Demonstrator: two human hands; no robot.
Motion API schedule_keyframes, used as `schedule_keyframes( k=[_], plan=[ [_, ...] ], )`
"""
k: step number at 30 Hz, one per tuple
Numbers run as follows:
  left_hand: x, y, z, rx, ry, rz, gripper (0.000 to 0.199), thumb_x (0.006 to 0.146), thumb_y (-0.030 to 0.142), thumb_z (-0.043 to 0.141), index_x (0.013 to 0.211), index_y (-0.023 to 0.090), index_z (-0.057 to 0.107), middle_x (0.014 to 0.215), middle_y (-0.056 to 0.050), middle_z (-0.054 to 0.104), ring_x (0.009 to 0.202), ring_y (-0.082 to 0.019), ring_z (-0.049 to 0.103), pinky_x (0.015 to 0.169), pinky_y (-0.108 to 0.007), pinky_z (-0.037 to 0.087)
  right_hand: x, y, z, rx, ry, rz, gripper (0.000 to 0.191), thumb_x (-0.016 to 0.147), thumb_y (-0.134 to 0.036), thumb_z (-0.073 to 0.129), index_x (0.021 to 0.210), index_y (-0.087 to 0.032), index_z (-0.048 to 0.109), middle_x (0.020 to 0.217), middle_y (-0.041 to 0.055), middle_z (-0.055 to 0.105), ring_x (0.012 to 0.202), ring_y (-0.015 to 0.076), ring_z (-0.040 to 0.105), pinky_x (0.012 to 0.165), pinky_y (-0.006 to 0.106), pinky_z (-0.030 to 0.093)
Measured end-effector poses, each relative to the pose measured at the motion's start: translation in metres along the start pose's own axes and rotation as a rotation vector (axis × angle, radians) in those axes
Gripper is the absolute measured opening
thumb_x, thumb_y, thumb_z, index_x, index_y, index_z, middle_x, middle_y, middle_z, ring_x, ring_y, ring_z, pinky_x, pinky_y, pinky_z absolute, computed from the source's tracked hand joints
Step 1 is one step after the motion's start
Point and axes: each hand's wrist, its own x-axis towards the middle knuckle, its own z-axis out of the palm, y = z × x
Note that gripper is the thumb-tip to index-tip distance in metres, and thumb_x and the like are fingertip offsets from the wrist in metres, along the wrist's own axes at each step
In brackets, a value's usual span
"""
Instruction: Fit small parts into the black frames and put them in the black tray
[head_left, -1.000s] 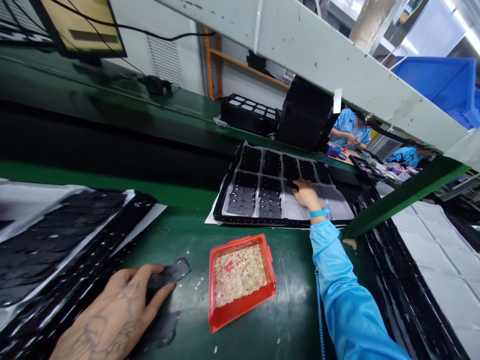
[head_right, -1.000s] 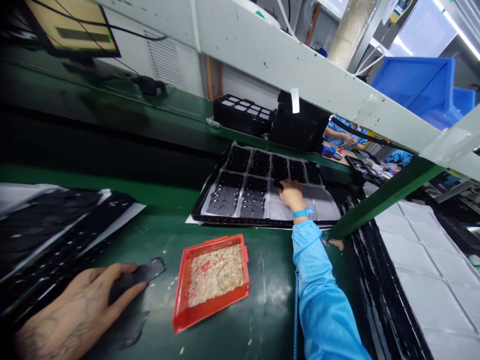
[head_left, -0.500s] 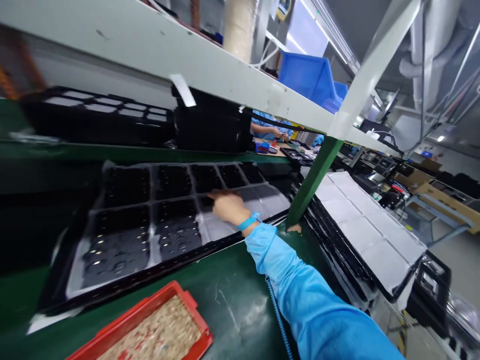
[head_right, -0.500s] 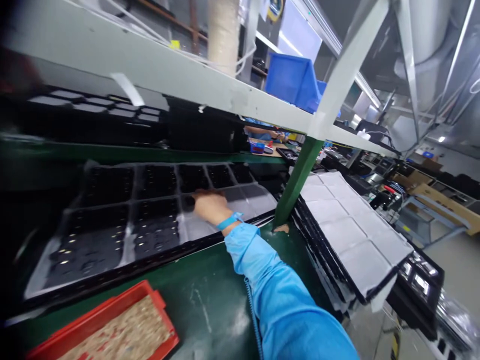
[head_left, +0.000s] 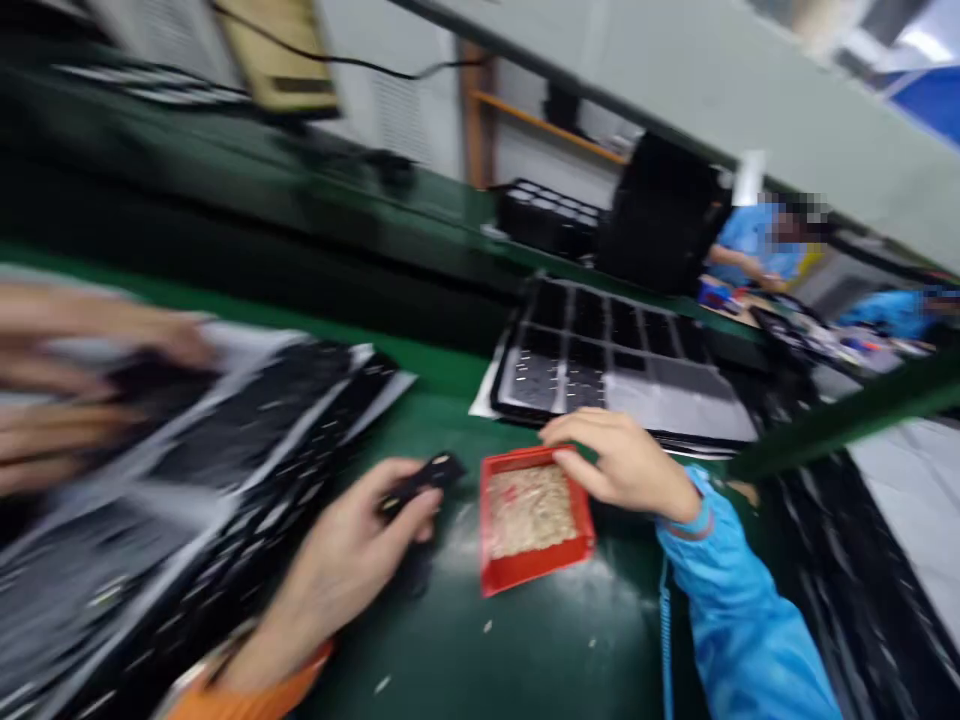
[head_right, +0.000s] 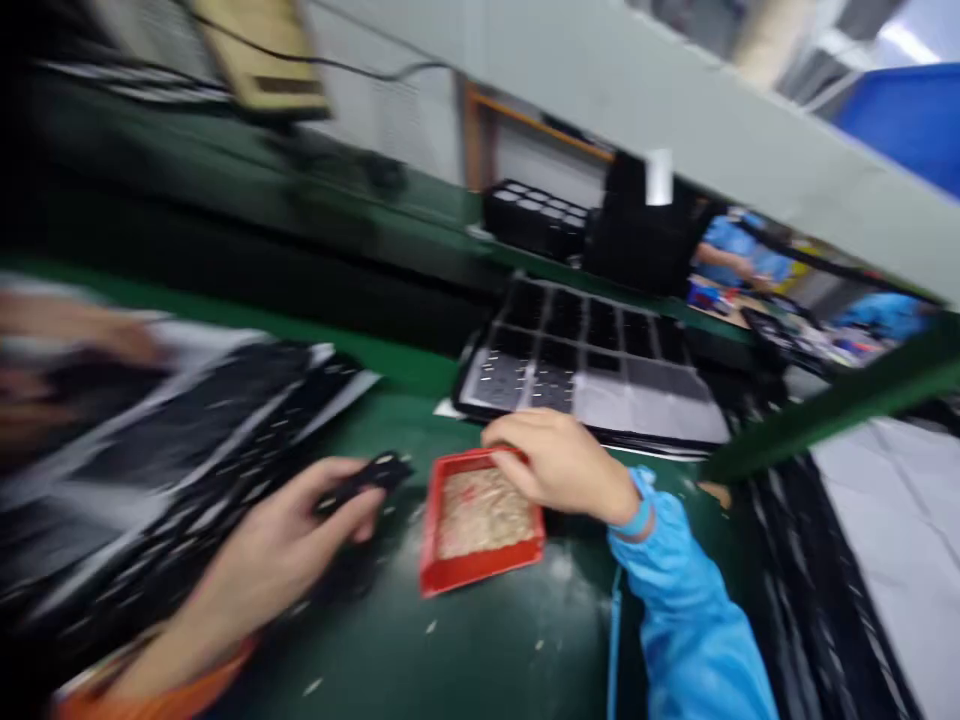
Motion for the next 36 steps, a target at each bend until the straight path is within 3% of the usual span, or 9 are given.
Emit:
schedule_keyframes(
  k=[4, 9, 13, 22, 28, 36],
  plan=[
    [-0.006, 0.008, 0.006, -0.265, -0.071, -0.015, 0.048, 0.096, 0.057, 0.058, 0.117, 0.014, 0.053, 0.061, 0.003, 0.054, 0.052, -0.011, 0.047, 0.051, -0.022, 0.037, 0.008, -0.004, 0.03, 0.111, -0.081, -0.072, 0.024, 0.099, -0.012, 0.056, 0.122, -0.015, 0.06, 0.126, 0.0089, 0.066, 0.114, 0.0197, 0.063, 0.099, 0.036, 0.054],
    [-0.011, 0.02, 0.012, -0.459, -0.105, 0.005, 0.053, 0.094, 0.045, 0.064, 0.13, 0.008, 0.051, 0.059, 0.005, 0.052, 0.049, -0.009, 0.046, 0.05, -0.02, 0.038, 0.008, -0.016, 0.066, 0.114, 0.009, -0.194, 0.029, 0.097, -0.01, 0.06, 0.126, -0.013, 0.058, 0.131, 0.0126, 0.063, 0.119, 0.0232, 0.061, 0.102, 0.042, 0.054],
    [-0.015, 0.018, 0.013, -0.504, -0.143, -0.001, 0.056, 0.091, 0.037, 0.063, 0.135, 0.004, 0.05, 0.06, 0.004, 0.053, 0.047, -0.008, 0.045, 0.047, -0.018, 0.035, 0.006, -0.014, 0.079, 0.017, 0.007, -0.233, 0.026, 0.098, -0.009, 0.06, 0.124, -0.011, 0.058, 0.129, 0.0134, 0.065, 0.117, 0.0248, 0.062, 0.1, 0.044, 0.056],
    [-0.016, 0.032, 0.013, -0.581, -0.16, -0.016, 0.049, 0.09, 0.041, 0.061, 0.122, 0.003, 0.06, 0.052, 0.003, 0.051, 0.041, -0.009, 0.044, 0.04, -0.018, 0.032, 0.0, -0.017, 0.082, -0.067, -0.019, -0.295, 0.035, 0.095, -0.003, 0.064, 0.129, -0.007, 0.058, 0.128, 0.0163, 0.064, 0.116, 0.0274, 0.062, 0.098, 0.044, 0.058],
    [-0.015, 0.028, 0.014, -0.519, -0.137, -0.001, 0.037, 0.092, 0.035, 0.061, 0.115, 0.006, 0.066, 0.05, 0.0, 0.053, 0.04, -0.009, 0.046, 0.04, -0.017, 0.035, -0.002, -0.014, 0.084, -0.095, -0.031, -0.306, 0.034, 0.097, -0.006, 0.062, 0.13, -0.007, 0.057, 0.127, 0.0175, 0.064, 0.115, 0.029, 0.062, 0.098, 0.047, 0.058],
    [-0.015, 0.033, 0.014, -0.551, -0.161, -0.032, 0.043, 0.09, 0.037, 0.063, 0.116, 0.002, 0.063, 0.05, 0.004, 0.05, 0.039, -0.007, 0.042, 0.04, -0.016, 0.032, 0.002, -0.02, 0.077, -0.072, -0.072, -0.284, 0.028, 0.099, -0.008, 0.061, 0.126, -0.009, 0.056, 0.12, 0.0146, 0.066, 0.109, 0.0271, 0.065, 0.095, 0.044, 0.059]
  ],
)
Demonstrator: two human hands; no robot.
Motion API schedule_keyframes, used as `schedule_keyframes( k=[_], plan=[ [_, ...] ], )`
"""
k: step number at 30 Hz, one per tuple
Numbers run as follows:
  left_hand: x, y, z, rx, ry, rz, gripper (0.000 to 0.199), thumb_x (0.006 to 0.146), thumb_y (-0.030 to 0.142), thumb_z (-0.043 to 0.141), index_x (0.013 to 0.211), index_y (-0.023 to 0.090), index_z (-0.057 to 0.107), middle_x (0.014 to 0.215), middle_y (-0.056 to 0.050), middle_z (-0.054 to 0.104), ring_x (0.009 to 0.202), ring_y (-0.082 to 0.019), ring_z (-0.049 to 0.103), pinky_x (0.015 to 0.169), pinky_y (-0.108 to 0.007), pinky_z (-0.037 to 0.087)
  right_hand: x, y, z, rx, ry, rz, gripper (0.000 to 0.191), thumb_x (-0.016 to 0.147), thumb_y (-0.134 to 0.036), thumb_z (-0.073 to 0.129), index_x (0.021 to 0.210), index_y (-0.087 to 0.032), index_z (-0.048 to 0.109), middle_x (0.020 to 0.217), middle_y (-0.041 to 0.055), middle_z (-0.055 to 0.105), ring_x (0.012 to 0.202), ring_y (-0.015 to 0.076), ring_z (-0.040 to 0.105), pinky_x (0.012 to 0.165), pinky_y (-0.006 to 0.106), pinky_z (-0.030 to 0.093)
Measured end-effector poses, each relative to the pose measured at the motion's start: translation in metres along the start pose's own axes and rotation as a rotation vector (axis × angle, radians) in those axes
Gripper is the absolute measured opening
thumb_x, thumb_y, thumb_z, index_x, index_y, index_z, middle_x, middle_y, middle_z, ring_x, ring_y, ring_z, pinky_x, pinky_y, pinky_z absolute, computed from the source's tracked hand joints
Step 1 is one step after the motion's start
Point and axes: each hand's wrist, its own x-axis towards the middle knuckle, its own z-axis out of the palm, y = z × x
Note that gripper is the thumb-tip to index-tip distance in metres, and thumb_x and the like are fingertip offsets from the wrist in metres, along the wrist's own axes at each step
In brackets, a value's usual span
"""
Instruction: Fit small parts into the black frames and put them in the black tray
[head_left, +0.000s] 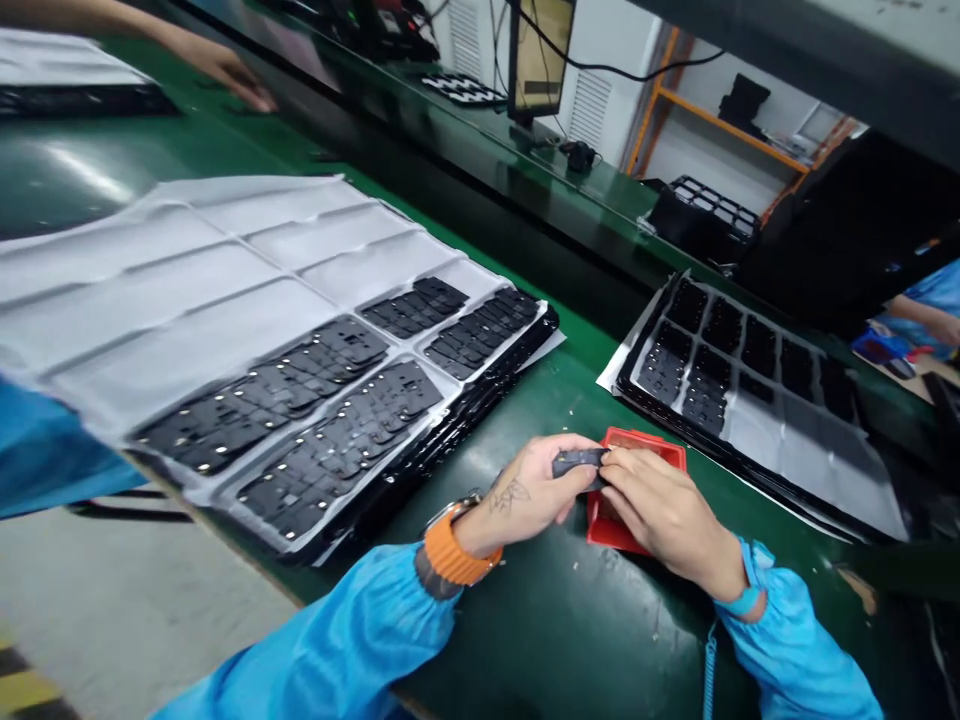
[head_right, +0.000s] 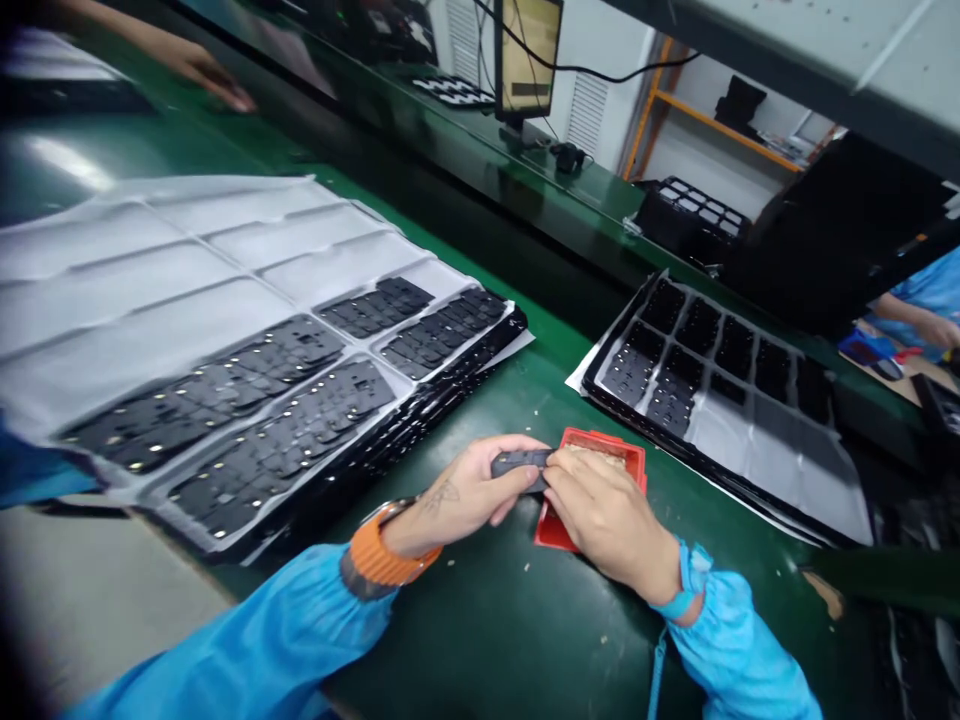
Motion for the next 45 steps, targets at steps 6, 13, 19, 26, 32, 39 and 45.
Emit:
schedule_keyframes(
  k=[6, 13, 19, 26, 32, 39, 45],
  plan=[
    [0.0, -0.004, 0.0, -0.014, 0.004, 0.0, 0.045, 0.09, 0.039, 0.063, 0.117, 0.003, 0.06, 0.051, 0.005, 0.048, 0.04, -0.006, 0.04, 0.04, -0.016, 0.031, -0.003, 0.004, 0.003, -0.004, 0.008, -0.005, 0.024, 0.098, -0.008, 0.063, 0.121, -0.008, 0.057, 0.116, 0.0127, 0.068, 0.108, 0.0249, 0.066, 0.096, 0.041, 0.058],
    [0.002, -0.011, 0.0, 0.022, 0.055, 0.018, 0.046, 0.093, 0.04, 0.062, 0.122, 0.004, 0.06, 0.05, 0.005, 0.049, 0.042, -0.006, 0.042, 0.045, -0.016, 0.035, 0.003, 0.005, 0.005, 0.066, 0.088, -0.016, 0.017, 0.095, -0.003, 0.062, 0.109, -0.013, 0.06, 0.105, 0.0085, 0.07, 0.096, 0.0206, 0.066, 0.09, 0.036, 0.057],
    [0.003, -0.01, -0.004, 0.191, 0.189, 0.078, 0.044, 0.094, 0.04, 0.059, 0.126, 0.009, 0.062, 0.054, 0.004, 0.053, 0.045, -0.009, 0.049, 0.047, -0.018, 0.039, -0.004, 0.016, -0.001, 0.107, 0.145, 0.322, 0.013, 0.096, -0.009, 0.06, 0.107, -0.016, 0.057, 0.099, 0.0057, 0.061, 0.09, 0.0168, 0.058, 0.08, 0.032, 0.049],
    [0.004, -0.011, -0.006, 0.235, 0.199, 0.098, 0.044, 0.092, 0.037, 0.059, 0.128, 0.013, 0.062, 0.063, 0.003, 0.057, 0.05, -0.01, 0.055, 0.051, -0.021, 0.045, -0.009, 0.031, -0.011, 0.168, -0.384, 0.481, 0.019, 0.09, 0.001, 0.048, 0.096, -0.015, 0.057, 0.096, 0.0045, 0.056, 0.086, 0.0159, 0.052, 0.079, 0.031, 0.04],
    [0.007, -0.019, -0.005, 0.267, 0.195, 0.135, 0.042, 0.093, 0.033, 0.057, 0.131, 0.015, 0.058, 0.067, 0.003, 0.059, 0.054, -0.011, 0.058, 0.057, -0.023, 0.048, -0.004, 0.033, -0.012, 0.236, -0.385, 0.485, 0.013, 0.096, -0.008, 0.053, 0.099, -0.017, 0.061, 0.096, 0.0011, 0.061, 0.087, 0.0143, 0.055, 0.079, 0.029, 0.039],
    [0.007, -0.022, -0.006, 0.237, 0.146, 0.152, 0.037, 0.094, 0.028, 0.056, 0.129, 0.019, 0.054, 0.07, 0.005, 0.059, 0.056, -0.011, 0.058, 0.058, -0.023, 0.048, -0.004, 0.032, -0.011, 0.269, -0.43, 0.447, 0.01, 0.095, -0.008, 0.054, 0.093, -0.016, 0.059, 0.09, 0.0009, 0.061, 0.082, 0.0145, 0.053, 0.077, 0.029, 0.038],
    [0.006, -0.019, -0.006, 0.303, 0.179, 0.155, 0.032, 0.093, 0.03, 0.056, 0.123, 0.018, 0.061, 0.068, 0.003, 0.06, 0.057, -0.011, 0.059, 0.056, -0.023, 0.046, -0.005, 0.032, -0.005, 0.307, -0.355, 0.45, 0.021, 0.089, 0.0, 0.052, 0.098, -0.016, 0.062, 0.098, 0.0028, 0.061, 0.091, 0.0144, 0.056, 0.084, 0.026, 0.04]
  ],
)
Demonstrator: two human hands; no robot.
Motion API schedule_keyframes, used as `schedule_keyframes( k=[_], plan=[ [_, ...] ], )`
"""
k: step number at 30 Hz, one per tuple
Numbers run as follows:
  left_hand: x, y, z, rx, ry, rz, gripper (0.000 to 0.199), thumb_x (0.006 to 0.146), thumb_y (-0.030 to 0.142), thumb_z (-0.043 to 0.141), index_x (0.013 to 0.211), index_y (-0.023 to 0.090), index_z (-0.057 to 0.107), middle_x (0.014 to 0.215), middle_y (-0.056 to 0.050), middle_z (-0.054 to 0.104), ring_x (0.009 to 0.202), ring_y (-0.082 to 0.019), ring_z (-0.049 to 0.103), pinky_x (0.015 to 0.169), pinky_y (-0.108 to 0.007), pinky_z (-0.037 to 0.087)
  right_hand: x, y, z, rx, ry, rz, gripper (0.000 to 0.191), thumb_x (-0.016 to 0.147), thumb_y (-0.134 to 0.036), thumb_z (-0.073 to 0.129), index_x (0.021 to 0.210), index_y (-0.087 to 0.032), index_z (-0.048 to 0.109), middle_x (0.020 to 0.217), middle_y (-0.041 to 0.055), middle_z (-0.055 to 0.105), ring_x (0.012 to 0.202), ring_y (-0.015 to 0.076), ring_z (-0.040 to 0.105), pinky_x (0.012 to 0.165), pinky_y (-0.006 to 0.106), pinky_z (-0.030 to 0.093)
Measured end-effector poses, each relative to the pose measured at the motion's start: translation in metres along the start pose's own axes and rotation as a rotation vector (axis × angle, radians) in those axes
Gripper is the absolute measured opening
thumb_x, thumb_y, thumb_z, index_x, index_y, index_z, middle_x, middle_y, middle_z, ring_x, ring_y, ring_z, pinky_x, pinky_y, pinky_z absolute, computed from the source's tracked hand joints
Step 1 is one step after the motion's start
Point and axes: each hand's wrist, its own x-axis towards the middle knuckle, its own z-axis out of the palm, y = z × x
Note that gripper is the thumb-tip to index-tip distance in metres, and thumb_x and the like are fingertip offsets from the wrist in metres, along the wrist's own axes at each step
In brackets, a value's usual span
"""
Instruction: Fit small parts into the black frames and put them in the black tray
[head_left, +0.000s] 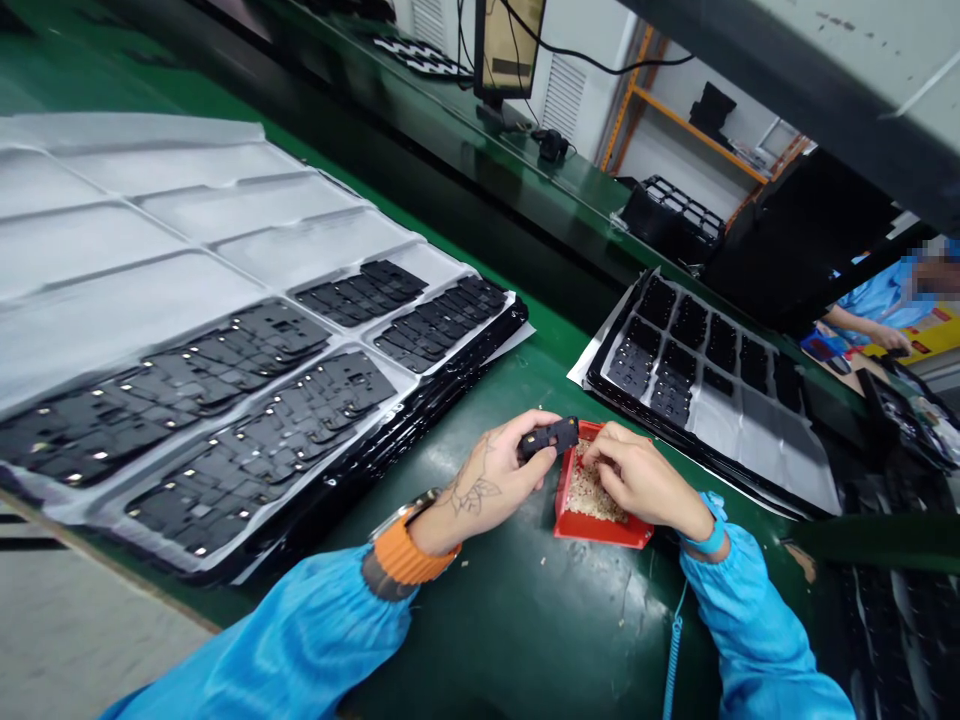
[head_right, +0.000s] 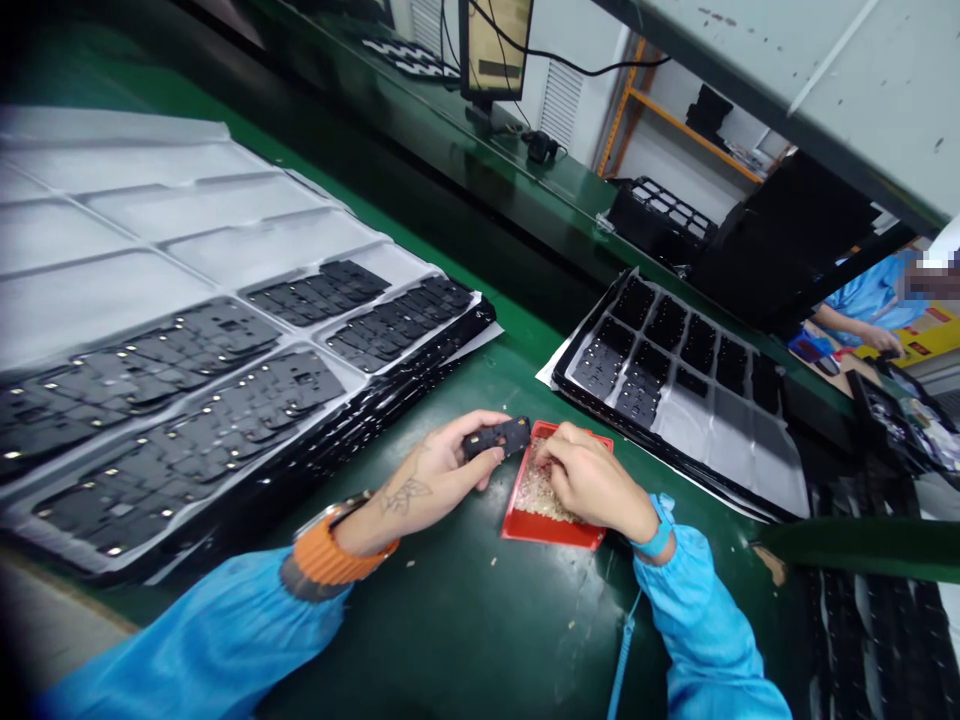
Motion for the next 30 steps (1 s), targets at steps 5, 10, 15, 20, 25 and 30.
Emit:
schedule_keyframes(
  k=[5, 10, 15, 20, 25, 30],
  plan=[
    [0.001, 0.0, 0.001, -0.047, -0.007, -0.043, 0.037, 0.091, 0.033, 0.059, 0.124, 0.017, 0.061, 0.062, 0.003, 0.061, 0.055, -0.014, 0.06, 0.057, -0.024, 0.048, 0.001, -0.001, 0.0, 0.019, -0.094, -0.032, 0.017, 0.099, -0.009, 0.05, 0.102, -0.018, 0.064, 0.09, -0.0006, 0.067, 0.08, 0.0122, 0.059, 0.078, 0.025, 0.04],
    [-0.002, 0.004, 0.001, -0.079, -0.01, -0.083, 0.045, 0.09, 0.036, 0.061, 0.131, 0.018, 0.057, 0.065, 0.0, 0.068, 0.053, -0.016, 0.062, 0.057, -0.027, 0.049, 0.0, -0.008, 0.005, 0.0, 0.155, -0.009, 0.011, 0.099, -0.018, 0.059, 0.09, -0.019, 0.065, 0.072, -0.0045, 0.062, 0.062, 0.0097, 0.052, 0.065, 0.026, 0.036],
    [-0.004, 0.014, 0.001, -0.038, -0.035, -0.111, 0.041, 0.09, 0.034, 0.058, 0.127, 0.016, 0.058, 0.054, 0.003, 0.063, 0.048, -0.016, 0.061, 0.051, -0.023, 0.045, -0.002, -0.02, 0.011, -0.009, 0.466, -0.152, 0.007, 0.094, -0.013, 0.064, 0.1, -0.016, 0.062, 0.086, 0.0014, 0.064, 0.079, 0.0129, 0.06, 0.074, 0.026, 0.047],
    [-0.007, 0.015, 0.005, -0.046, -0.105, -0.039, 0.043, 0.086, 0.025, 0.056, 0.127, 0.013, 0.06, 0.052, 0.006, 0.062, 0.048, -0.014, 0.063, 0.052, -0.02, 0.049, 0.001, -0.032, 0.022, -0.095, 0.33, -0.476, 0.033, 0.095, -0.006, 0.06, 0.128, -0.012, 0.054, 0.132, 0.0143, 0.061, 0.121, 0.0246, 0.055, 0.105, 0.044, 0.049],
    [-0.009, 0.016, 0.008, 0.02, -0.121, -0.011, 0.053, 0.073, 0.011, 0.05, 0.124, 0.012, 0.066, 0.051, 0.006, 0.062, 0.05, -0.014, 0.066, 0.054, -0.02, 0.05, 0.004, -0.034, 0.031, -0.164, 0.327, -0.547, 0.03, 0.096, -0.006, 0.059, 0.126, -0.009, 0.056, 0.123, 0.0133, 0.067, 0.113, 0.0249, 0.057, 0.097, 0.041, 0.053],
    [-0.01, 0.012, 0.008, 0.002, -0.121, 0.007, 0.053, 0.075, 0.011, 0.05, 0.126, 0.013, 0.066, 0.052, 0.007, 0.063, 0.052, -0.014, 0.067, 0.056, -0.02, 0.05, 0.002, -0.035, 0.031, -0.208, 0.318, -0.536, 0.033, 0.093, -0.002, 0.062, 0.126, -0.005, 0.057, 0.128, 0.0165, 0.065, 0.117, 0.0276, 0.055, 0.101, 0.043, 0.052]
  ],
)
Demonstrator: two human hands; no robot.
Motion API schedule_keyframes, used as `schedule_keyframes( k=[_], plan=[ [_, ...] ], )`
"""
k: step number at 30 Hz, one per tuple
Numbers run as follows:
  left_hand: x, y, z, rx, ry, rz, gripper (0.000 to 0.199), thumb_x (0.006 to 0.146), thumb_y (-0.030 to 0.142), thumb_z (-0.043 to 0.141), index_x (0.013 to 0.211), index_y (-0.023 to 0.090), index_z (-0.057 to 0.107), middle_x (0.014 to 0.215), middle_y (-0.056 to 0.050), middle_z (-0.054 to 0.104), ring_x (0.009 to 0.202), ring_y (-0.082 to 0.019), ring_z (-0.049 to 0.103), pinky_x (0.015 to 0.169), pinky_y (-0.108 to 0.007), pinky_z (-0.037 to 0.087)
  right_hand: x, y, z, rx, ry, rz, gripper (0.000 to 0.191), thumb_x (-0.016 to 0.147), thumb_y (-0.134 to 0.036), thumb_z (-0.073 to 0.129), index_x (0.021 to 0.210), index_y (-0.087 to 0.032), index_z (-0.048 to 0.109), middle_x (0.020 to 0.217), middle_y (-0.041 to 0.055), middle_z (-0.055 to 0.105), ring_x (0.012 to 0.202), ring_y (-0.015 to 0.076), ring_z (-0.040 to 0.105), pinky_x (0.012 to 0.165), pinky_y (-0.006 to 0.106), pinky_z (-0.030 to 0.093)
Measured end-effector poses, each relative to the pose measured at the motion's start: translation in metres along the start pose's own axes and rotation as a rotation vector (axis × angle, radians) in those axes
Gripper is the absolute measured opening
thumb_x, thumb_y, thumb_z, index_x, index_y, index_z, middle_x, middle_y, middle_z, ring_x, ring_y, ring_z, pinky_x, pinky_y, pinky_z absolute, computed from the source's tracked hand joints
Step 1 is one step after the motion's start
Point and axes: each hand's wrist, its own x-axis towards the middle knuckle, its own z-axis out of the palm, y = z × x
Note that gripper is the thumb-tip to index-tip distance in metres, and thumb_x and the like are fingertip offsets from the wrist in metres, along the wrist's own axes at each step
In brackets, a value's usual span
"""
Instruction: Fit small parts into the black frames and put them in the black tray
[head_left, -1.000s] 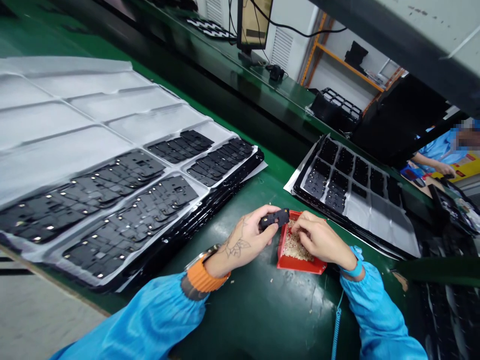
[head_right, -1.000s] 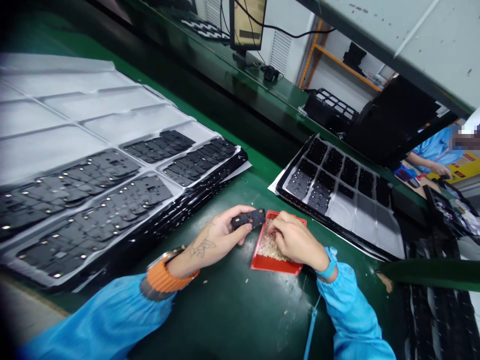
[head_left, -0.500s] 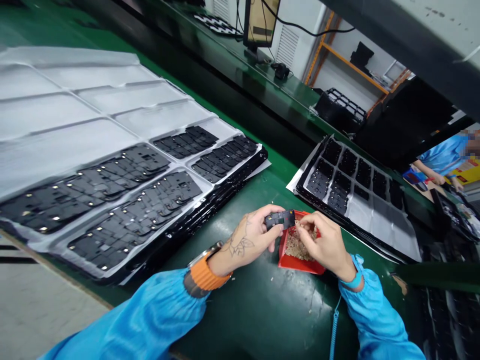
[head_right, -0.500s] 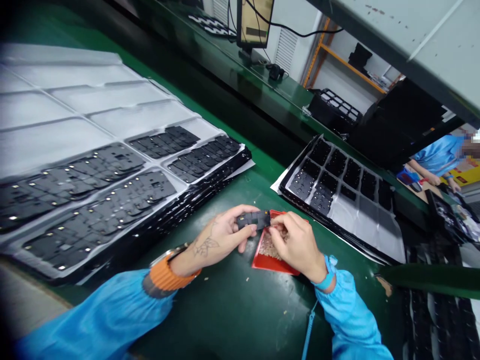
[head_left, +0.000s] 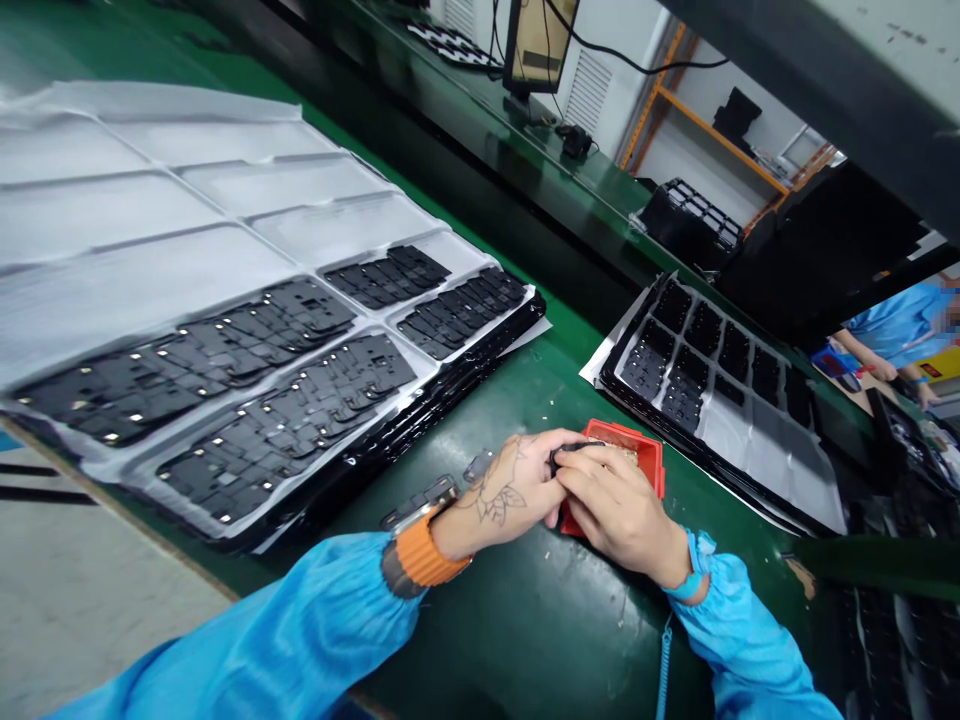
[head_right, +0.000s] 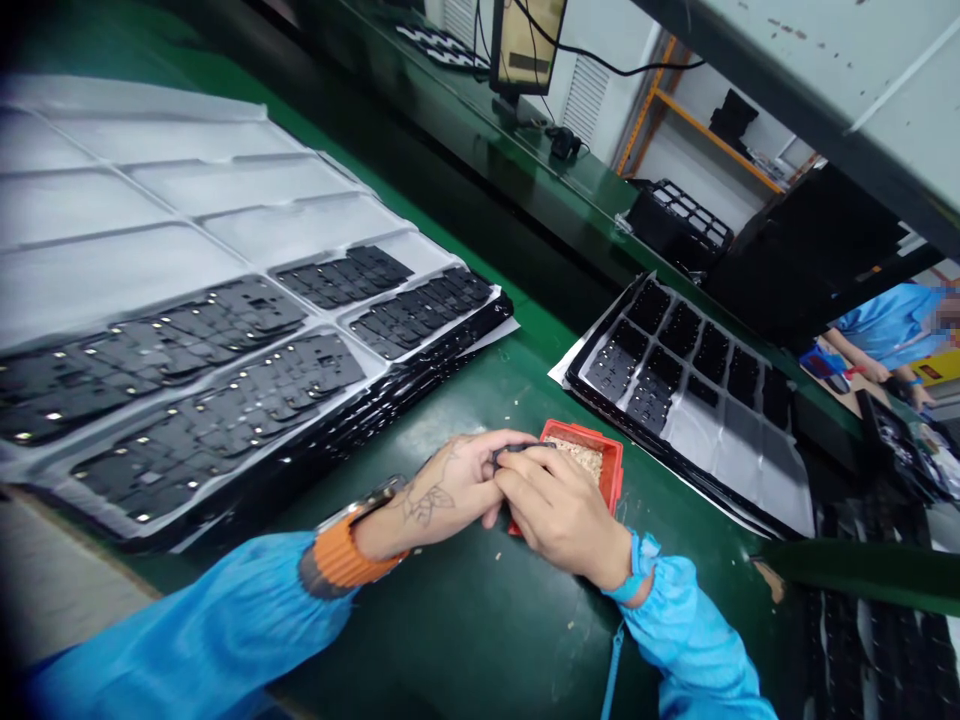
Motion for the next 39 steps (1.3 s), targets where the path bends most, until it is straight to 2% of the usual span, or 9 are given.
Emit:
schedule_keyframes(
  k=[5, 9, 13, 20, 27, 35, 39],
  plan=[
    [0.0, -0.008, 0.001, -0.019, -0.022, -0.009, 0.06, 0.076, 0.011, 0.049, 0.134, 0.013, 0.062, 0.054, 0.006, 0.063, 0.052, -0.014, 0.067, 0.057, -0.021, 0.051, 0.0, 0.0, 0.002, -0.008, 0.019, -0.006, 0.032, 0.096, -0.006, 0.059, 0.127, -0.006, 0.057, 0.127, 0.0161, 0.065, 0.117, 0.0281, 0.056, 0.101, 0.044, 0.054],
    [0.001, -0.01, 0.002, 0.001, -0.027, -0.027, 0.059, 0.075, 0.012, 0.049, 0.133, 0.012, 0.063, 0.055, 0.005, 0.064, 0.055, -0.015, 0.067, 0.057, -0.021, 0.05, 0.002, -0.002, 0.001, -0.017, 0.029, -0.01, 0.03, 0.096, -0.006, 0.059, 0.125, -0.005, 0.057, 0.119, 0.0161, 0.067, 0.114, 0.0275, 0.058, 0.098, 0.044, 0.056],
    [0.0, -0.007, 0.002, 0.017, -0.048, -0.018, 0.056, 0.077, 0.014, 0.049, 0.13, 0.012, 0.065, 0.053, 0.004, 0.063, 0.059, -0.016, 0.069, 0.056, -0.021, 0.049, 0.002, -0.006, 0.002, -0.022, 0.029, 0.006, 0.029, 0.096, -0.004, 0.058, 0.125, -0.006, 0.056, 0.115, 0.0152, 0.067, 0.111, 0.0255, 0.058, 0.097, 0.041, 0.057],
    [0.0, 0.002, -0.002, 0.007, -0.055, -0.023, 0.056, 0.073, 0.012, 0.047, 0.125, 0.012, 0.067, 0.051, 0.004, 0.062, 0.053, -0.016, 0.067, 0.053, -0.021, 0.048, 0.002, -0.007, 0.003, -0.007, 0.007, 0.027, 0.031, 0.097, -0.002, 0.057, 0.127, -0.006, 0.054, 0.119, 0.0153, 0.066, 0.115, 0.0259, 0.057, 0.101, 0.041, 0.056],
    [-0.001, 0.001, -0.001, -0.018, -0.054, -0.023, 0.058, 0.072, 0.012, 0.047, 0.128, 0.012, 0.066, 0.051, 0.005, 0.062, 0.052, -0.016, 0.066, 0.051, -0.021, 0.047, 0.002, -0.008, -0.001, 0.013, -0.01, 0.033, 0.028, 0.097, -0.002, 0.057, 0.124, -0.006, 0.054, 0.118, 0.0146, 0.065, 0.115, 0.0251, 0.057, 0.101, 0.041, 0.056],
    [-0.001, -0.003, 0.0, -0.016, -0.051, -0.037, 0.055, 0.077, 0.015, 0.05, 0.13, 0.011, 0.064, 0.053, 0.004, 0.063, 0.051, -0.016, 0.066, 0.052, -0.021, 0.049, 0.001, -0.004, 0.004, 0.018, 0.033, 0.037, 0.024, 0.098, -0.004, 0.055, 0.121, -0.011, 0.056, 0.109, 0.0117, 0.067, 0.11, 0.0231, 0.059, 0.097, 0.039, 0.057],
    [0.001, 0.0, 0.0, -0.144, -0.08, -0.08, 0.05, 0.084, 0.025, 0.057, 0.132, 0.01, 0.06, 0.054, 0.003, 0.064, 0.051, -0.017, 0.066, 0.053, -0.023, 0.051, 0.001, -0.001, -0.006, 0.062, 0.07, 0.02, 0.031, 0.095, -0.007, 0.059, 0.126, -0.014, 0.056, 0.11, 0.0108, 0.068, 0.11, 0.0227, 0.062, 0.096, 0.039, 0.058]
  ],
)
